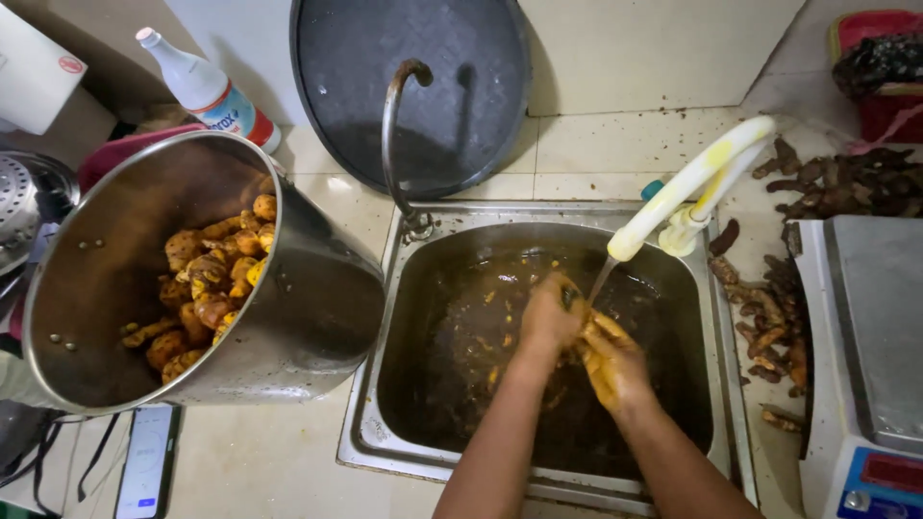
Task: Washing and scrubbing turmeric roots in a sink under running water
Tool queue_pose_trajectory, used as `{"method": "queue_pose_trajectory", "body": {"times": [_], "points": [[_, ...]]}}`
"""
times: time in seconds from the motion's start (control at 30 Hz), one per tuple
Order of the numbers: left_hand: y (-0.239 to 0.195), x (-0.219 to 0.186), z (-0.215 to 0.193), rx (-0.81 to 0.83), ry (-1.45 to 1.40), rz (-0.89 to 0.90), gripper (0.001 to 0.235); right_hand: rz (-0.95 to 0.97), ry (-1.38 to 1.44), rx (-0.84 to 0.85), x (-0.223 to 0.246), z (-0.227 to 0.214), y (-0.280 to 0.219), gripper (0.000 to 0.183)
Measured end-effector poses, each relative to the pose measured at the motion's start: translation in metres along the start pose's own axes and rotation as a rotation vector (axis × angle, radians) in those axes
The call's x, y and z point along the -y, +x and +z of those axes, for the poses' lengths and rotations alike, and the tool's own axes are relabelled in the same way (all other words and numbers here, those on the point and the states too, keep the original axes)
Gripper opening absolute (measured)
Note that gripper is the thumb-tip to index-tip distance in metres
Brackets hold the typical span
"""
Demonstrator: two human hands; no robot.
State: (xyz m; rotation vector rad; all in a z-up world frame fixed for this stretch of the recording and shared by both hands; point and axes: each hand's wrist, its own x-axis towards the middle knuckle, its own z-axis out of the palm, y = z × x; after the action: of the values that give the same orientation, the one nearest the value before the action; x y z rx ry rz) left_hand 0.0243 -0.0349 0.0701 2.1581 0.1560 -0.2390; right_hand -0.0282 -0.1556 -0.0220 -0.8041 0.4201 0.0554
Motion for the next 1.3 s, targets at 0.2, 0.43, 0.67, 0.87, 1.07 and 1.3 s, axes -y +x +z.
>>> {"method": "queue_pose_trajectory", "body": {"times": [0.2,0.43,0.67,0.87,1.07,1.3], "points": [[-0.042,-0.005,0.013,0.2,0.167,0.092,0.026,-0.084,-0.039,-0.026,0.04,0.004,0.012,0.035],[-0.016,0.084,-0.005,0.227,0.431,-0.319,0.072,0.142,0.193,0.093,0.05,0.014,-0.001,0.04],[-0.017,0.056,-0.014,0.026,-0.216,-0.171,0.047,0.184,0.21,0.073,0.04,0.0,0.015,0.034],[-0.044,-0.007,0.012,-0.143,-0.009,0.257,0.04,0.21,0.055,0.063,0.01,-0.02,0.025,0.025],[-0.014,-0.007,0.024,-0.174,0.087,0.082,0.028,0.224,-0.069,0.066,0.014,-0.013,0.018,0.014],[-0.03,-0.015,0.03,-0.07,0.32,0.049,0.038,0.239,-0.086,-0.053,0.005,-0.021,0.026,0.019]]}}
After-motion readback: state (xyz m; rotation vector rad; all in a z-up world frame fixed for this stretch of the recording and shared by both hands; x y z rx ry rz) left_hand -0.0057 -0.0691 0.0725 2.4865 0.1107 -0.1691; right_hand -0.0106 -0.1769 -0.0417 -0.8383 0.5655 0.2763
